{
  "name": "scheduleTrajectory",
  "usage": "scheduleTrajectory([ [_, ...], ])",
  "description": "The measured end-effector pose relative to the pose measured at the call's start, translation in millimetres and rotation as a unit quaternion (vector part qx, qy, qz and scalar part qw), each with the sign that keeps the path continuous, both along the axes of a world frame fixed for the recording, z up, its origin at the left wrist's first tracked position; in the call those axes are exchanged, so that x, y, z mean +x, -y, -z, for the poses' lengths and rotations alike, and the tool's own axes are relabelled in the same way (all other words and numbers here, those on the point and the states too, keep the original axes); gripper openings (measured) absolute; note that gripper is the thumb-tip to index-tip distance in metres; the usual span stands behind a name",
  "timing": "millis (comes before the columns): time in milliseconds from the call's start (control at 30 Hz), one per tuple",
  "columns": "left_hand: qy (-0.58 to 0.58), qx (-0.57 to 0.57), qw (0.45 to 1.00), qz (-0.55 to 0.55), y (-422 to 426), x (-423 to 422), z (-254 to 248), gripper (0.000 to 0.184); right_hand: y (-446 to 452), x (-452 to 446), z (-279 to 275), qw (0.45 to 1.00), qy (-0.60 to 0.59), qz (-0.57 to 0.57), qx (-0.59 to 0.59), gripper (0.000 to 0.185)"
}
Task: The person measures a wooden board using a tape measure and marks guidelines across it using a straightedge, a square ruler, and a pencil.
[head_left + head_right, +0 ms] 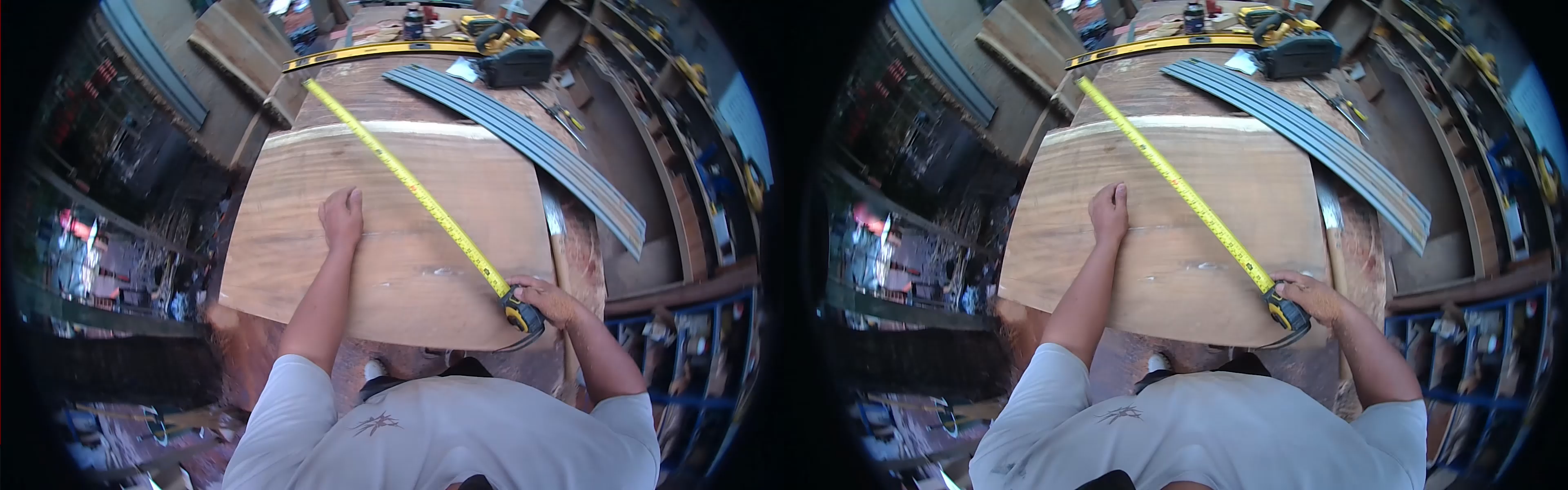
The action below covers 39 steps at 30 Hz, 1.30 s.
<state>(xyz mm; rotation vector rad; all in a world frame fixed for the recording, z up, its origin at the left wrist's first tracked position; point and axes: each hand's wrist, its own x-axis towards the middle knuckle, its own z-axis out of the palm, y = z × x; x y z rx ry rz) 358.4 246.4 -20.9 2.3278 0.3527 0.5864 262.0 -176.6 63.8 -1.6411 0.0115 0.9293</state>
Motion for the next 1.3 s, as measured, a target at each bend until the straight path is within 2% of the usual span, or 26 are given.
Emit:
scheduleTrajectory([
  [133,-0.009,0.0,0.998,0.058,-5,-6,1,0.039,-41,-108,4,0.993,-0.008,0.113,0.024,0.043],
  [200,-0.005,-0.097,0.983,0.156,-16,-16,8,0.045,-52,-151,8,0.993,-0.003,0.122,0.002,0.042],
  [233,-0.009,-0.099,0.982,0.161,-22,-28,12,0.045,-54,-166,9,0.993,0.009,0.115,-0.019,0.042],
  [300,0.07,-0.124,0.988,0.065,-36,-56,25,0.057,-40,-190,11,0.993,0.034,0.109,-0.038,0.041],
  [333,0.081,-0.127,0.988,0.028,-60,-79,24,0.061,-31,-199,7,0.99,0.076,0.078,-0.085,0.04],
  [367,0.092,-0.129,0.987,-0.007,-90,-104,14,0.067,-23,-208,6,0.983,0.118,0.046,-0.131,0.04],
  [400,0.087,-0.116,0.987,-0.071,-113,-136,-4,0.069,-12,-213,7,0.988,0.09,0.031,-0.12,0.04],
  [433,0.158,-0.033,0.981,-0.108,-157,-151,7,0.066,-5,-214,5,0.991,0.067,0.015,-0.111,0.04],
  [500,0.075,0.127,0.972,-0.185,-241,-191,25,0.064,-8,-210,-6,0.986,0.073,-0.034,-0.146,0.042],
  [600,0.093,0.118,0.963,-0.222,-285,-228,47,0.055,-14,-191,-1,0.952,0.136,-0.166,-0.216,0.045],
  [667,0.093,-0.113,0.987,-0.069,-301,-245,55,0.049,-16,-172,4,0.948,0.142,-0.182,-0.218,0.046],
  [700,0.095,-0.079,0.986,-0.111,-299,-248,54,0.042,-20,-164,8,0.945,0.145,-0.193,-0.222,0.047],
  [733,0.111,-0.148,0.976,-0.119,-305,-247,59,0.041,-32,-160,-4,0.94,0.13,-0.181,-0.257,0.044],
  [767,0.069,-0.077,0.985,-0.141,-311,-250,63,0.04,-34,-155,-5,0.939,0.134,-0.198,-0.247,0.044],
  [800,0.081,-0.01,0.986,-0.143,-311,-252,63,0.038,-31,-149,-3,0.935,0.165,-0.206,-0.237,0.043],
  [833,0.068,-0.02,0.981,-0.181,-314,-252,67,0.034,-32,-140,-2,0.93,0.198,-0.213,-0.225,0.041],
  [867,0.078,-0.176,0.958,-0.213,-326,-250,83,0.029,-37,-134,-6,0.927,0.207,-0.23,-0.212,0.041],
  [900,0.098,-0.31,0.918,-0.227,-309,-255,68,0.035,-38,-132,-13,0.934,0.186,-0.227,-0.202,0.042],
  [967,0.139,-0.405,0.868,-0.252,-297,-263,67,0.046,-41,-125,-12,0.941,0.163,-0.225,-0.191,0.042],
  [1067,0.143,-0.368,0.891,-0.225,-298,-275,78,0.052,-23,-119,-3,0.922,0.203,-0.246,-0.221,0.042],
  [1100,0.091,-0.345,0.908,-0.221,-302,-278,80,0.052,-17,-119,0,0.919,0.231,-0.248,-0.203,0.043],
  [1133,0.08,-0.331,0.919,-0.199,-321,-276,100,0.045,-16,-118,-2,0.919,0.215,-0.251,-0.215,0.043],
  [1167,0.081,-0.299,0.931,-0.194,-321,-277,99,0.035,-16,-117,-4,0.918,0.201,-0.255,-0.226,0.044],
  [1300,0.059,-0.326,0.924,-0.191,-318,-274,87,0.029,-14,-114,-2,0.916,0.201,-0.245,-0.247,0.045],
])
